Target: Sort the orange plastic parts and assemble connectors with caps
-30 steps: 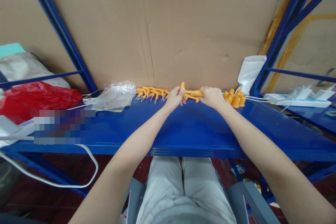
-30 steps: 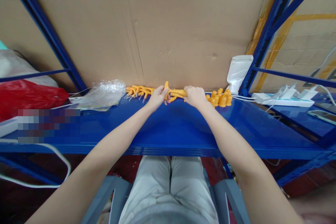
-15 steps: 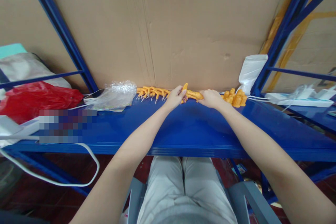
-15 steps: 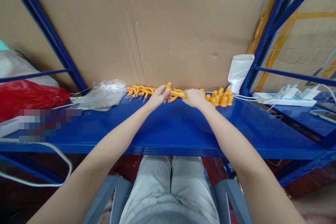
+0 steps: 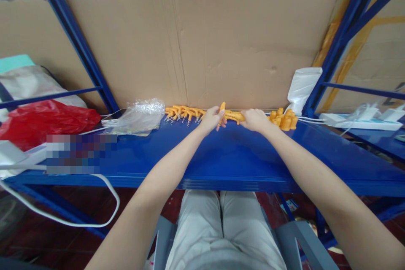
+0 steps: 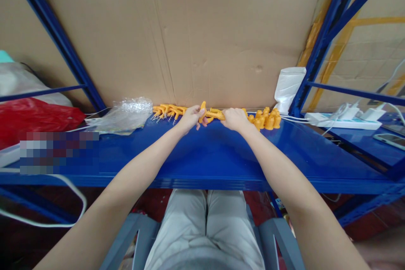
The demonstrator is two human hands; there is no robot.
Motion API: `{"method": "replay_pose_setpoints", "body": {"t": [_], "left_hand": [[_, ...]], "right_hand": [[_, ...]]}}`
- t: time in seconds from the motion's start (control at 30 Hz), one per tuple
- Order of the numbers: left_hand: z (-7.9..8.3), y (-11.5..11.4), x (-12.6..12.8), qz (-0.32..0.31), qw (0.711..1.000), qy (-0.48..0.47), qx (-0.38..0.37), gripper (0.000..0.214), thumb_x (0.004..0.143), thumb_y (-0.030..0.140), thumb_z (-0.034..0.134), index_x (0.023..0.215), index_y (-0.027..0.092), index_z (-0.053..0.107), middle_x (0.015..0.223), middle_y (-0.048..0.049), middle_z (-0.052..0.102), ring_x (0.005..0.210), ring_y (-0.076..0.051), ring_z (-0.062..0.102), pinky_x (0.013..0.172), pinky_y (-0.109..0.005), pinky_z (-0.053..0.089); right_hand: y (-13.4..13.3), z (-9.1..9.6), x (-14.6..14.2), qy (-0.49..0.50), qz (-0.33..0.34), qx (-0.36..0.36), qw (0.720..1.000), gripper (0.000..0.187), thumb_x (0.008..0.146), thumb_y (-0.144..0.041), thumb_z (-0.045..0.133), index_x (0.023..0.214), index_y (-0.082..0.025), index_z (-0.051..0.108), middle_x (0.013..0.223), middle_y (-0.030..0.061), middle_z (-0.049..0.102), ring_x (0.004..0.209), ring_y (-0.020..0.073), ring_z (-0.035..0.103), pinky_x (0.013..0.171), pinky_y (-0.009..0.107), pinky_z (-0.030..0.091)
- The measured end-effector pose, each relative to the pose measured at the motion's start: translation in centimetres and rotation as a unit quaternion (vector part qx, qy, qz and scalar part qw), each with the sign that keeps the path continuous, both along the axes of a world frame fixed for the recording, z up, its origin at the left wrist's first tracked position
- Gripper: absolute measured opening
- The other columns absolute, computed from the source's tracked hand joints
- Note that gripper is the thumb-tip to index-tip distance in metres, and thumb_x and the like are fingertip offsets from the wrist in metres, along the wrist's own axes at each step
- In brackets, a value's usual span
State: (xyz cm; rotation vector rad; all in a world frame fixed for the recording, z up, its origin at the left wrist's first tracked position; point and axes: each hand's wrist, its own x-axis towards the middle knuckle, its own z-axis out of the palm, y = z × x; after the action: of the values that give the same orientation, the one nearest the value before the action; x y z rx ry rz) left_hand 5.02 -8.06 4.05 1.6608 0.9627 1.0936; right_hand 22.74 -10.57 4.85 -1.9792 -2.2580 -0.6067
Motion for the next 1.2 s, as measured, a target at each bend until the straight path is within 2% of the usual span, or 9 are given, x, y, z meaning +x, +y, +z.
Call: {"method": "replay_pose_setpoints", "body": {"t": [0.23, 0.43, 0.5, 0.63, 0.77, 0.87, 1.03, 1.2], "left_hand": [[0.9, -0.8, 0.0, 0.008, 0.994, -0.018, -0.109, 0.022, 0.102, 0.017, 0.038, 0.082, 0.017, 0.047, 0.048, 0.0025, 0.056, 0.037, -0.011, 0.055, 0.035, -0.017, 0.030], [1.3, -1.0, -0.2, -0.001, 0.988, -0.037, -0.148, 0.026, 0.103, 0.016, 0.033, 0.081, 0.017, 0.047, 0.047, 0.0032, 0.053, 0.034, -0.010, 0.052, 0.033, -0.018, 0.028], [1.0, -0.7, -0.2, 0.010, 0.993, -0.024, -0.119, 0.026, 0.103, 0.017, 0.034, 0.079, 0.018, 0.046, 0.047, 0.0041, 0.052, 0.034, -0.009, 0.050, 0.034, -0.017, 0.029], [-0.2, 0.8, -0.3, 0.017, 1.000, 0.006, 0.008, 0.023, 0.102, 0.020, 0.041, 0.079, 0.019, 0.043, 0.050, 0.0071, 0.051, 0.036, -0.007, 0.049, 0.040, -0.016, 0.033], [-1.5, 2.5, -0.8, -0.006, 0.988, 0.042, 0.148, 0.018, 0.097, 0.022, 0.052, 0.079, 0.019, 0.048, 0.063, 0.0034, 0.060, 0.057, -0.009, 0.060, 0.061, -0.020, 0.046], [-1.9, 3.0, -1.1, -0.011, 0.973, 0.076, 0.219, 0.017, 0.094, 0.022, 0.056, 0.078, 0.019, 0.051, 0.070, 0.0020, 0.064, 0.070, -0.011, 0.063, 0.074, -0.022, 0.048], [-1.9, 2.7, -0.8, -0.015, 0.981, 0.064, 0.182, 0.023, 0.095, 0.024, 0.055, 0.074, 0.020, 0.047, 0.061, 0.0038, 0.060, 0.059, -0.009, 0.058, 0.066, -0.021, 0.046], [-1.1, 2.1, -0.2, -0.002, 0.991, 0.040, 0.129, 0.025, 0.094, 0.019, 0.058, 0.073, 0.019, 0.046, 0.055, 0.0047, 0.059, 0.052, -0.008, 0.058, 0.060, -0.020, 0.044]], "right_hand": [[-0.3, -0.1, -0.4, -0.022, 0.001, 0.018, 1.000, 0.038, 0.096, -0.033, 0.046, 0.118, -0.013, 0.070, 0.108, 0.0202, 0.075, 0.108, 0.0322, 0.070, 0.086, 0.036, 0.051], [-0.6, -0.3, -1.4, -0.018, 0.003, 0.041, 0.999, 0.033, 0.097, -0.025, 0.043, 0.116, -0.011, 0.066, 0.106, 0.0213, 0.075, 0.105, 0.0312, 0.071, 0.081, 0.034, 0.050], [-0.6, -0.4, -1.4, -0.012, 0.004, 0.050, 0.999, 0.031, 0.097, -0.024, 0.044, 0.116, -0.011, 0.065, 0.106, 0.0212, 0.074, 0.103, 0.0304, 0.071, 0.080, 0.033, 0.050], [-0.5, -0.5, -1.0, 0.007, 0.003, 0.061, 0.998, 0.032, 0.096, -0.028, 0.046, 0.119, -0.013, 0.064, 0.110, 0.0196, 0.074, 0.103, 0.0294, 0.071, 0.080, 0.033, 0.049], [-0.2, -0.7, -0.4, 0.047, 0.014, 0.030, 0.998, 0.034, 0.094, -0.033, 0.050, 0.117, -0.017, 0.068, 0.109, 0.0146, 0.075, 0.104, 0.0287, 0.071, 0.081, 0.032, 0.050], [-0.1, -0.7, -0.4, 0.061, 0.030, -0.011, 0.998, 0.035, 0.092, -0.031, 0.049, 0.116, -0.018, 0.072, 0.108, 0.0124, 0.076, 0.103, 0.0273, 0.071, 0.081, 0.031, 0.050], [-0.1, -0.3, -0.8, 0.035, 0.008, -0.014, 0.999, 0.040, 0.093, -0.032, 0.047, 0.119, -0.016, 0.072, 0.112, 0.0158, 0.075, 0.106, 0.0290, 0.070, 0.084, 0.033, 0.050], [-0.2, 0.0, -0.7, 0.007, -0.007, 0.006, 1.000, 0.040, 0.095, -0.035, 0.047, 0.120, -0.016, 0.071, 0.109, 0.0172, 0.076, 0.108, 0.0299, 0.070, 0.085, 0.033, 0.050]]}}
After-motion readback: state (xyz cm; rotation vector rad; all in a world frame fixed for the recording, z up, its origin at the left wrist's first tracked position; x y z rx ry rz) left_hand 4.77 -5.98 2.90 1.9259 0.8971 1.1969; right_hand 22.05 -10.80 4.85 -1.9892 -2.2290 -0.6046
